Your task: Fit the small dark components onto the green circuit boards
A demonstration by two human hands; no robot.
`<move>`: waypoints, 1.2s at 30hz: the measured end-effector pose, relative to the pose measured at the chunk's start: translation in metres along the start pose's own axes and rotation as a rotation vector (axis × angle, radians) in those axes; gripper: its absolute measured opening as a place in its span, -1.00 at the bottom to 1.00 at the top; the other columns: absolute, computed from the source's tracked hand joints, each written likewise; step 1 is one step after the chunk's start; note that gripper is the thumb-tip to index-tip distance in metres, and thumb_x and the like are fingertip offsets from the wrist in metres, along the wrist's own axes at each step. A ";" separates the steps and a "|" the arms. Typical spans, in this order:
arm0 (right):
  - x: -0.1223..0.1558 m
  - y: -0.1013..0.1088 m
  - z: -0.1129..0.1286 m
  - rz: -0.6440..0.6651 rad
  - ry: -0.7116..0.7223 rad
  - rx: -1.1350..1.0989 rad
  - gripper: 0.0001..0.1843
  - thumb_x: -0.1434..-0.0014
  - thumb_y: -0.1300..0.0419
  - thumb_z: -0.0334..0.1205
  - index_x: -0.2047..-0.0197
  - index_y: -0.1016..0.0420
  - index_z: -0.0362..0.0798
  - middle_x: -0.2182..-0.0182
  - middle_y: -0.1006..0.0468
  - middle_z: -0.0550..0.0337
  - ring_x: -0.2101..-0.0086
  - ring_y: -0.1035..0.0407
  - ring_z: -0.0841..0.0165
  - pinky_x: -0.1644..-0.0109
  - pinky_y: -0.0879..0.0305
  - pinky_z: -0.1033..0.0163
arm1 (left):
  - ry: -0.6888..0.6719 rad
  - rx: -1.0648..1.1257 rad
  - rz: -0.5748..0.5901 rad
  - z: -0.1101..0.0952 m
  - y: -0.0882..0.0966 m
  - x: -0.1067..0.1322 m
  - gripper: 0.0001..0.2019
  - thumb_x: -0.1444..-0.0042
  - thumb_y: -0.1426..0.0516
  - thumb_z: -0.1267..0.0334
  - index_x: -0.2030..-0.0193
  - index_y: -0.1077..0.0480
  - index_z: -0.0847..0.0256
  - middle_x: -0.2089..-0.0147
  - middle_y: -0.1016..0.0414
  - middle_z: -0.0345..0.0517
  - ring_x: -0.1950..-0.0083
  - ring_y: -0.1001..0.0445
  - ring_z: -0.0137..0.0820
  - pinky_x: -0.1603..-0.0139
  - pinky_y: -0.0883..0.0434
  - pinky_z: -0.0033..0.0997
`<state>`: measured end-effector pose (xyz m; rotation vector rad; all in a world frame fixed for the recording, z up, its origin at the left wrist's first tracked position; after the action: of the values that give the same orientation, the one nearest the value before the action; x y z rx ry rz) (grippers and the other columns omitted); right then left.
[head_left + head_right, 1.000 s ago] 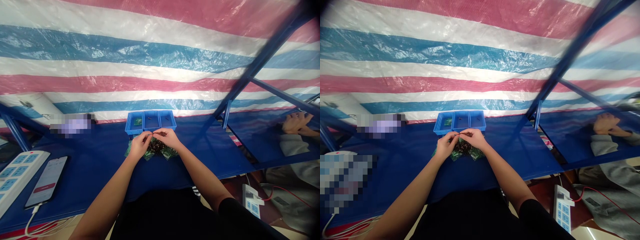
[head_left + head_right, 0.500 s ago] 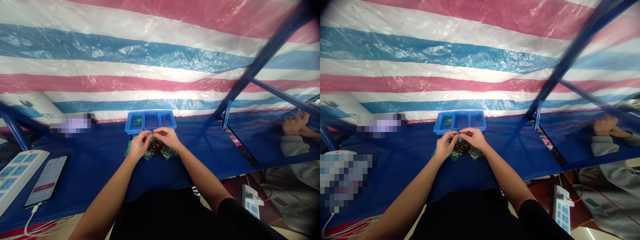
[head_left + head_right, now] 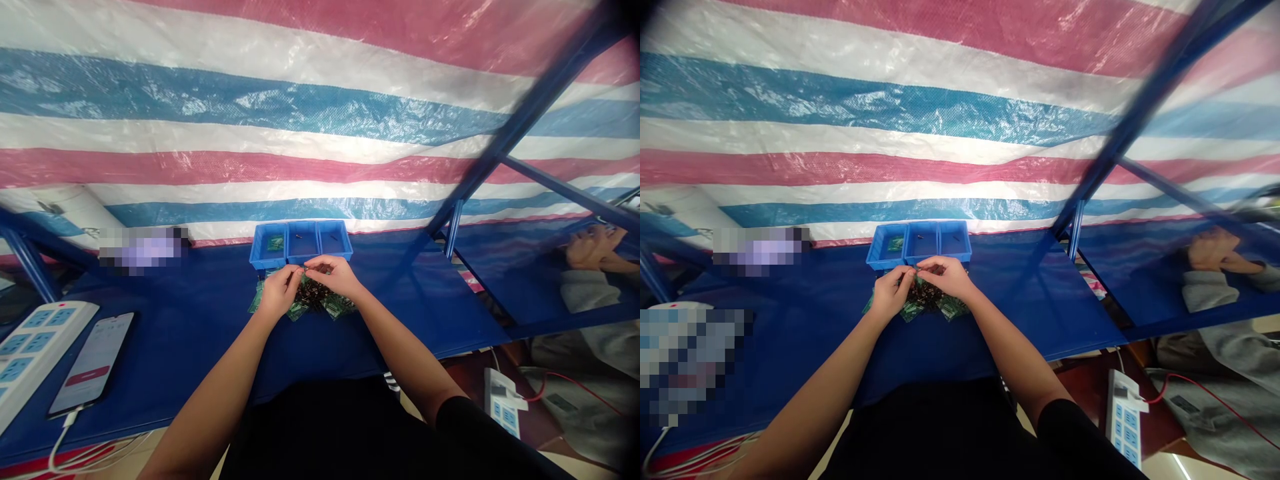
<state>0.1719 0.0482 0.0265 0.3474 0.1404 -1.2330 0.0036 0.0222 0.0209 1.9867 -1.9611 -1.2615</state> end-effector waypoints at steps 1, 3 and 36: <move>0.000 0.000 0.000 0.001 0.001 0.006 -0.65 -0.06 -0.28 -0.04 0.13 -0.58 -0.07 0.26 -0.60 0.07 0.35 -0.45 0.36 0.28 -0.38 0.25 | 0.000 -0.004 0.004 -0.001 0.000 0.000 -0.77 -0.27 -0.02 0.14 0.24 -0.42 0.19 0.46 -0.46 -0.23 0.46 -0.41 -0.49 0.39 -0.31 -0.54; 0.000 0.000 0.001 0.007 -0.002 0.010 -0.66 -0.06 -0.28 -0.04 0.15 -0.58 -0.07 0.25 -0.60 0.06 0.33 -0.45 0.34 0.27 -0.39 0.25 | 0.000 -0.002 0.002 -0.001 0.000 0.000 -0.77 -0.27 -0.01 0.14 0.26 -0.41 0.19 0.46 -0.46 -0.24 0.47 -0.40 -0.50 0.40 -0.30 -0.54; 0.000 0.003 -0.001 -0.029 -0.028 0.052 -0.67 -0.08 -0.26 -0.03 0.16 -0.59 -0.06 0.25 -0.61 0.08 0.38 -0.43 0.37 0.28 -0.38 0.25 | 0.021 0.033 -0.060 0.004 -0.005 0.000 -0.73 -0.23 -0.08 0.10 0.01 -0.41 0.16 0.43 -0.50 -0.22 0.47 -0.44 -0.47 0.43 -0.33 -0.53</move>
<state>0.1751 0.0498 0.0258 0.3743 0.0892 -1.2714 0.0054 0.0245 0.0156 2.0800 -1.9401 -1.2232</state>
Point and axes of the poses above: each hand's wrist, its own x-axis away from the middle knuckle, its own y-axis out of the back of the hand, z = x × y, the point moved 3 cm from there along -x, towards the middle knuckle
